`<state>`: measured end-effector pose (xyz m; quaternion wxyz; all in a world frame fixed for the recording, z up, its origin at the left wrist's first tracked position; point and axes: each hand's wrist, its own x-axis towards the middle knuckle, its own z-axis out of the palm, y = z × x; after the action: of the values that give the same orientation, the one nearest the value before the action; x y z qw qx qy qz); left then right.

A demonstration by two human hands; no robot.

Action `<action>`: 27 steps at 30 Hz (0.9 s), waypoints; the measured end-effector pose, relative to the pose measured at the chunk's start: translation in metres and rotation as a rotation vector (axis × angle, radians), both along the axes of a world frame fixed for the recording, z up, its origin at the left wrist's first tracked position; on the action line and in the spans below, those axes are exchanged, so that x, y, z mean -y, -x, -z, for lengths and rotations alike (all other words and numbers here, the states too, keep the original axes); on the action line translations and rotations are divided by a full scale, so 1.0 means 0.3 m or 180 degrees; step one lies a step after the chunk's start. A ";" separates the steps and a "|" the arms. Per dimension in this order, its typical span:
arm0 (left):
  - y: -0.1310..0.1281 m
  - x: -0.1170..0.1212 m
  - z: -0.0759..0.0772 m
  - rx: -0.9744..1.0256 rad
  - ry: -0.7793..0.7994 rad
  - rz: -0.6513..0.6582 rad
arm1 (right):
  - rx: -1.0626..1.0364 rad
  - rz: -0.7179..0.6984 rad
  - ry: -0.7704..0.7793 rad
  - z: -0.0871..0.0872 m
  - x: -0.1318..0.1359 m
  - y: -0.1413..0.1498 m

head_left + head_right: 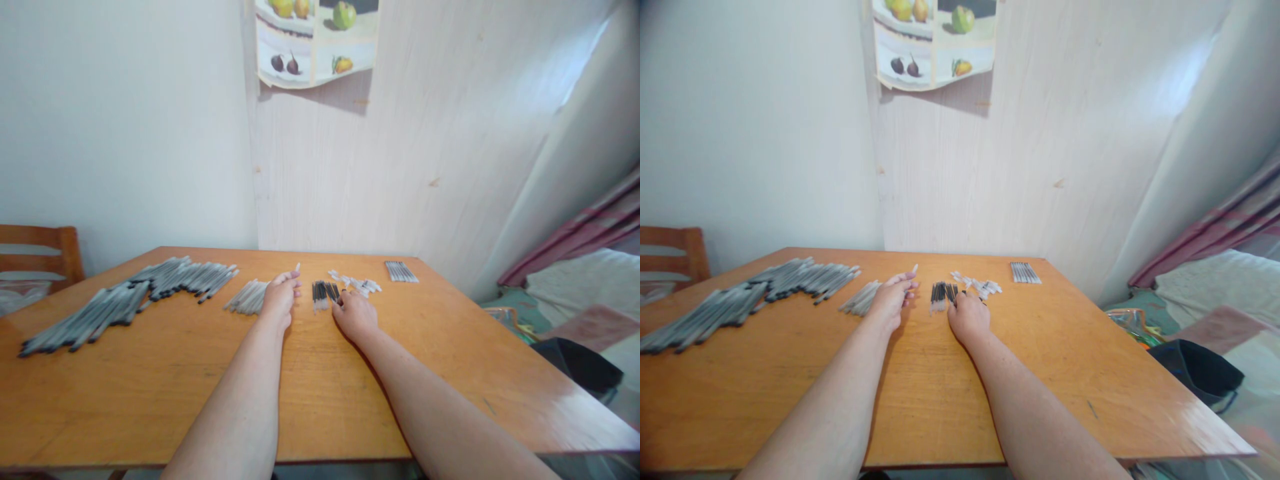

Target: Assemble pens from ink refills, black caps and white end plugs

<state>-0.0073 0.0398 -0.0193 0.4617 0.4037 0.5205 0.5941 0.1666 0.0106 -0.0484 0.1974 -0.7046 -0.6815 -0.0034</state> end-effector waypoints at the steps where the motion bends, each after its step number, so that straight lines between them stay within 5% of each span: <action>1: 0.000 -0.001 0.002 0.0037 0.0018 0.0017 | 0.0006 -0.0003 0.0000 0.000 0.001 0.000; 16: -0.011 -0.005 0.003 0.0855 -0.0024 0.0543 | -0.0522 0.0035 -0.0231 -0.001 -0.001 -0.002; 23: -0.077 0.058 -0.012 0.0623 -0.0223 0.1298 | -0.2206 -0.0620 -0.0752 -0.021 -0.022 -0.011; 27: -0.129 0.100 -0.013 0.0304 -0.0323 0.1686 | -0.3699 -0.0992 -0.0528 -0.057 -0.011 -0.017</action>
<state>0.0315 0.0099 -0.0155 0.6043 0.5199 0.3440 0.4963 0.1717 0.0140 -0.0311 0.5897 -0.4653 -0.5547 0.3577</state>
